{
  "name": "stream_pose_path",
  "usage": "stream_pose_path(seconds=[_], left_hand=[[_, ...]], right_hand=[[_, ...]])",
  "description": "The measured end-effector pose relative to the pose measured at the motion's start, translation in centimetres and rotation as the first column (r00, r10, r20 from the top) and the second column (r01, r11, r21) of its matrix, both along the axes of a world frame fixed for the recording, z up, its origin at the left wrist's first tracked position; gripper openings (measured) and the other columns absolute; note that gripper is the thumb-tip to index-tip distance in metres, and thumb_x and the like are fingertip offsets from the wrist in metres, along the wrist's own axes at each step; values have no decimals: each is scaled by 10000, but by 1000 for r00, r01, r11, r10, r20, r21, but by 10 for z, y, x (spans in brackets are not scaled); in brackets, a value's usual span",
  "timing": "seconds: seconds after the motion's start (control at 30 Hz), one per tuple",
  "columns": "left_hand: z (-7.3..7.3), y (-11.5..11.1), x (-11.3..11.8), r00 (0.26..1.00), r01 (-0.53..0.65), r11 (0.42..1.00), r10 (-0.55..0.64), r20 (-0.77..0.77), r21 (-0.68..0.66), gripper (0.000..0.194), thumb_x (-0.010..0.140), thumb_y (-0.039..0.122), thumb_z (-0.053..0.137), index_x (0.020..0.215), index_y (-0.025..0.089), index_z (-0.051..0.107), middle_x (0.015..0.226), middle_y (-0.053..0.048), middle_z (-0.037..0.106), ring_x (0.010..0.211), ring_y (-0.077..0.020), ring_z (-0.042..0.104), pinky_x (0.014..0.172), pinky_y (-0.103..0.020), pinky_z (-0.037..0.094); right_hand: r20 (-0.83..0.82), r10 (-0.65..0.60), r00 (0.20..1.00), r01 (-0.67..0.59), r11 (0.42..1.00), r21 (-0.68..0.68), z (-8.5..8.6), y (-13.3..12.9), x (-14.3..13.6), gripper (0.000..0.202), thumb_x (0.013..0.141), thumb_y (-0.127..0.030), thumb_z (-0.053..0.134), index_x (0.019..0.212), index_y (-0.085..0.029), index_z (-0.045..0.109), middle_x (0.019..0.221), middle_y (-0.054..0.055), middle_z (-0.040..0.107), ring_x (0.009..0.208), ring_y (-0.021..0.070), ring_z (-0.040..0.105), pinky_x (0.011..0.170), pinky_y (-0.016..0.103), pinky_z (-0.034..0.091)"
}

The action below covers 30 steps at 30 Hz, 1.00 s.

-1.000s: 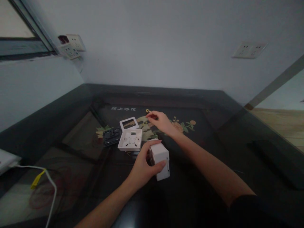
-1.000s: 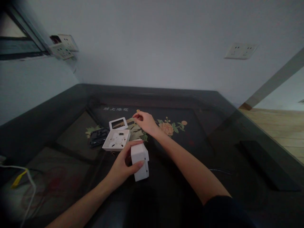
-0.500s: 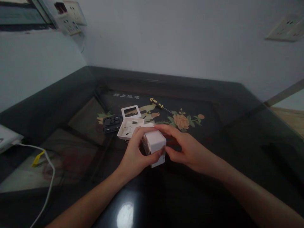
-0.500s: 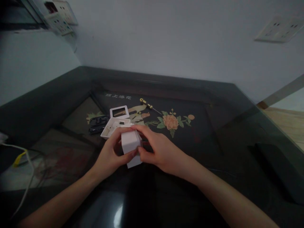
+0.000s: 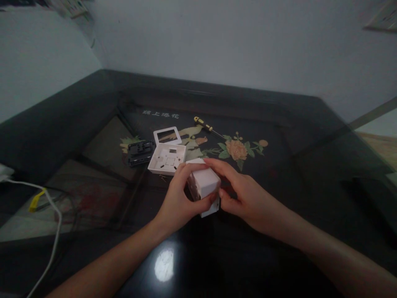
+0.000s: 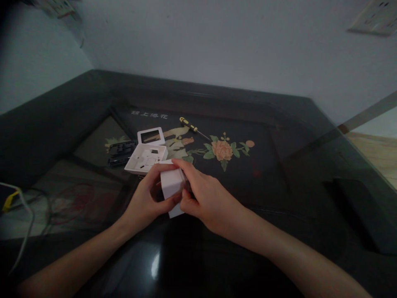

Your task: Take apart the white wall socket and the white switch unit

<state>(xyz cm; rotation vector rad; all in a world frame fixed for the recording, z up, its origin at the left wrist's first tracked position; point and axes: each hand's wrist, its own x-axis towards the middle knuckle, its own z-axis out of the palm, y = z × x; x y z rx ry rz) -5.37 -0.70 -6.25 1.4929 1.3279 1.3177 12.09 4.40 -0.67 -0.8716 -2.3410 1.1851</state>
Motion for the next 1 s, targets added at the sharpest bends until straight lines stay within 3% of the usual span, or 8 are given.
stream_pose_path(seconds=[0.23, 0.43, 0.6, 0.87, 1.0], left_hand=[[0, 0, 3, 998, 33, 998, -30, 57, -50, 549, 729, 311, 779, 1205, 232, 516, 1216, -90, 570, 1164, -302, 549, 1025, -478, 410], [2, -2, 4, 995, 25, 996, -17, 97, -84, 532, 734, 294, 770, 1189, 211, 509, 1184, -90, 581, 1132, -296, 572, 996, -469, 443], [4, -2, 4, 996, 23, 996, -16, 88, -81, 544, 719, 294, 791, 1182, 230, 513, 1212, -83, 580, 1174, -303, 551, 1011, -466, 437], [5, -3, 3, 984, 44, 994, -26, 176, -102, 495, 714, 255, 782, 1144, 234, 536, 1117, -48, 608, 1043, -257, 604, 915, -400, 474], [4, -2, 2, 992, 27, 997, -18, 128, -71, 481, 692, 249, 801, 1110, 231, 564, 1138, -64, 598, 1092, -284, 579, 938, -428, 455]], right_hand=[[41, 8, 999, -12, 995, 102, 0, 2, 2, 607, 832, -141, 458, 1437, -167, 489, 1326, 107, 668, 1035, 217, 695, 903, 368, 543], [36, 33, 999, -35, 998, 58, 3, 4, 2, 610, 832, -154, 484, 1442, -157, 502, 1290, 94, 692, 1050, 220, 695, 875, 344, 552], [49, 33, 998, -33, 999, -2, 5, 7, 3, 642, 812, -146, 513, 1450, -218, 503, 1171, 47, 744, 863, 186, 719, 771, 318, 572], [6, 33, 999, -32, 997, -73, 3, 7, 4, 668, 789, -127, 544, 1448, -226, 498, 1300, 61, 692, 1048, 230, 704, 899, 377, 572], [14, 33, 999, -32, 999, -44, 2, 6, 4, 667, 794, -147, 569, 1453, -199, 486, 1368, 80, 647, 1138, 244, 667, 975, 392, 544]])
